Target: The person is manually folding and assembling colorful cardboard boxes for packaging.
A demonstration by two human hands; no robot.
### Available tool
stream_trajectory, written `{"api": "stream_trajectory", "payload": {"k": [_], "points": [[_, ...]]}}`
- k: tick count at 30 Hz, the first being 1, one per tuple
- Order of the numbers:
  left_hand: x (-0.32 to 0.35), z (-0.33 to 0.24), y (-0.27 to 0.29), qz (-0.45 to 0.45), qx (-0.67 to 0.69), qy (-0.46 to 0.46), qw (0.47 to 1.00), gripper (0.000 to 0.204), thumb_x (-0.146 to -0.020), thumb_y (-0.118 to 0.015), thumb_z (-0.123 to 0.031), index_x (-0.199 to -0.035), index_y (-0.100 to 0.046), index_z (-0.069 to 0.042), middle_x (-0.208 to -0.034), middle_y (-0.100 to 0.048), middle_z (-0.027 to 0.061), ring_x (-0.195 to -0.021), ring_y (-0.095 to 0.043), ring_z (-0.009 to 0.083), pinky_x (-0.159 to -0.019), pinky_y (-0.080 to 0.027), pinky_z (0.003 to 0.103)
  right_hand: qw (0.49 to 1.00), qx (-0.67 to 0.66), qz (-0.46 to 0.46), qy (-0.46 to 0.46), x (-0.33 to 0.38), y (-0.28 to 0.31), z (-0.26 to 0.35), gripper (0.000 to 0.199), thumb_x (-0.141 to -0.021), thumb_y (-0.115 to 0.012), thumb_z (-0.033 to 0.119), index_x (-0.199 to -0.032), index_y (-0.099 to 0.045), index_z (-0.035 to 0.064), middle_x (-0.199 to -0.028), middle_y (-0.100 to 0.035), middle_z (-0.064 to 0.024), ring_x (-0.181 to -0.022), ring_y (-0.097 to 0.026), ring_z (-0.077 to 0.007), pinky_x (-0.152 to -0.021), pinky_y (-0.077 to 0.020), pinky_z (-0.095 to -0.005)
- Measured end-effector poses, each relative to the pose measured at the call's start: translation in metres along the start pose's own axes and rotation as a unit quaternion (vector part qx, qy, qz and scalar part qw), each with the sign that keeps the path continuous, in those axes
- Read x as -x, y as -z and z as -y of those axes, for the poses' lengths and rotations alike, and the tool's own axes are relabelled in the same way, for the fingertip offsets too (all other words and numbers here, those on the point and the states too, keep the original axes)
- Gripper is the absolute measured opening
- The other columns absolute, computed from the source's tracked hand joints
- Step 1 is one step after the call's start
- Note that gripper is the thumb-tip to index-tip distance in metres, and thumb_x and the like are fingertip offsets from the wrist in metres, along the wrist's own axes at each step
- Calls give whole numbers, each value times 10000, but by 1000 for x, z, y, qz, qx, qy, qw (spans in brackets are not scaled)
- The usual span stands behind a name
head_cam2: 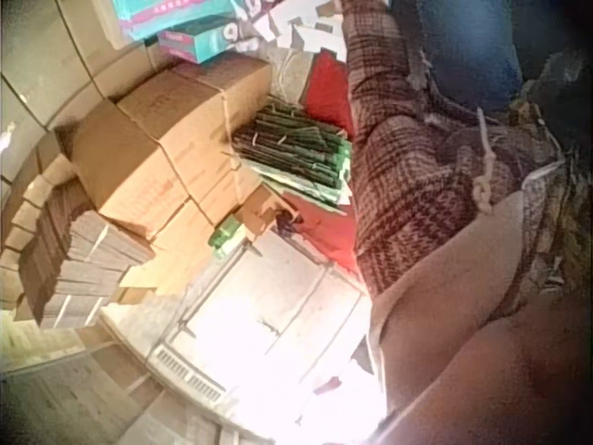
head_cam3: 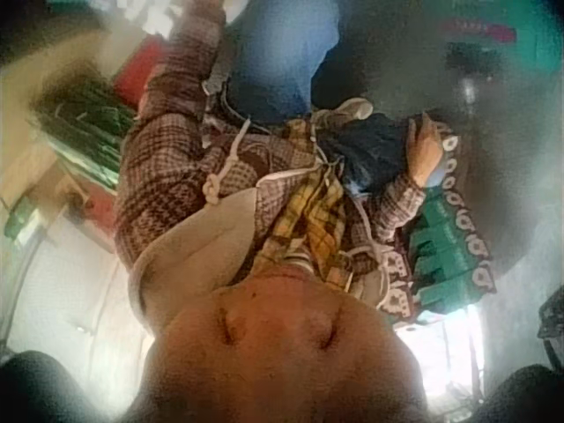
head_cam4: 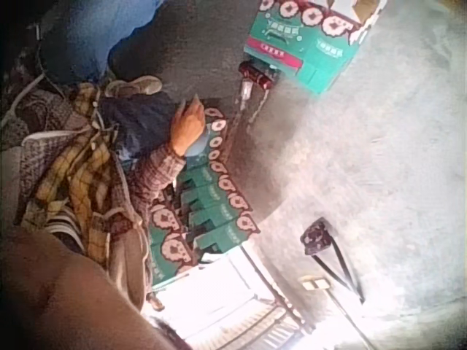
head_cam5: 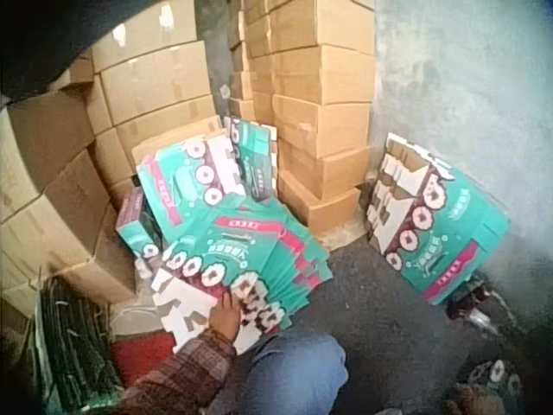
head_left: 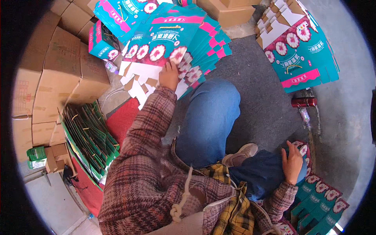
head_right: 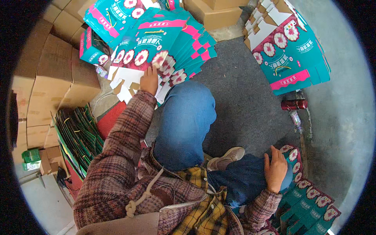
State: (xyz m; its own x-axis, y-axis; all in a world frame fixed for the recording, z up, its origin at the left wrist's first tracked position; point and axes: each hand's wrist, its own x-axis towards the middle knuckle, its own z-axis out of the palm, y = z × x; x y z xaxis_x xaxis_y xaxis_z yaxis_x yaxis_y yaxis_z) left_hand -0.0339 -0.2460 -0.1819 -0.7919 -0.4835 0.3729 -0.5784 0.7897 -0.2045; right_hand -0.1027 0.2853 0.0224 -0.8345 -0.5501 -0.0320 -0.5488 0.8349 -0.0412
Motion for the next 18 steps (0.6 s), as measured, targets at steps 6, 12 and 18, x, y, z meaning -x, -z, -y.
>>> {"api": "stream_trajectory", "payload": {"k": [6, 12, 18], "points": [[-56, 3, 190, -60, -5, -57, 997, 138, -789, -536, -112, -905, -565, -42, -751, -600, 52, -666, -628, 183, -534, -505, 299, 999, -39, -26, 16, -10, -5, 3, 301, -852, -623, 137, -1126, -578, 21, -1016, -628, -149, -932, -598, -345, -770, -487, -407], [-9, -54, 308, -48, 77, -233, 968, 130, -753, -544, -81, -862, -540, -10, -699, -587, 81, -649, -639, 210, -526, -503, 321, 965, -179, -178, 69, -48, 31, 65, 503, -802, -656, 44, -1280, -504, 75, -1326, -477, -164, -1164, -523, -362, -912, -480, -389], [17, -83, 357, -159, 138, -328, 921, 281, -715, -567, -113, -944, -599, 46, -862, -654, 172, -707, -640, 201, -610, -518, 305, 913, -234, -207, 262, -94, 61, 156, 497, -777, -682, 75, -1247, -524, 116, -1249, -533, -134, -998, -606, -351, -765, -536, -377]]}}
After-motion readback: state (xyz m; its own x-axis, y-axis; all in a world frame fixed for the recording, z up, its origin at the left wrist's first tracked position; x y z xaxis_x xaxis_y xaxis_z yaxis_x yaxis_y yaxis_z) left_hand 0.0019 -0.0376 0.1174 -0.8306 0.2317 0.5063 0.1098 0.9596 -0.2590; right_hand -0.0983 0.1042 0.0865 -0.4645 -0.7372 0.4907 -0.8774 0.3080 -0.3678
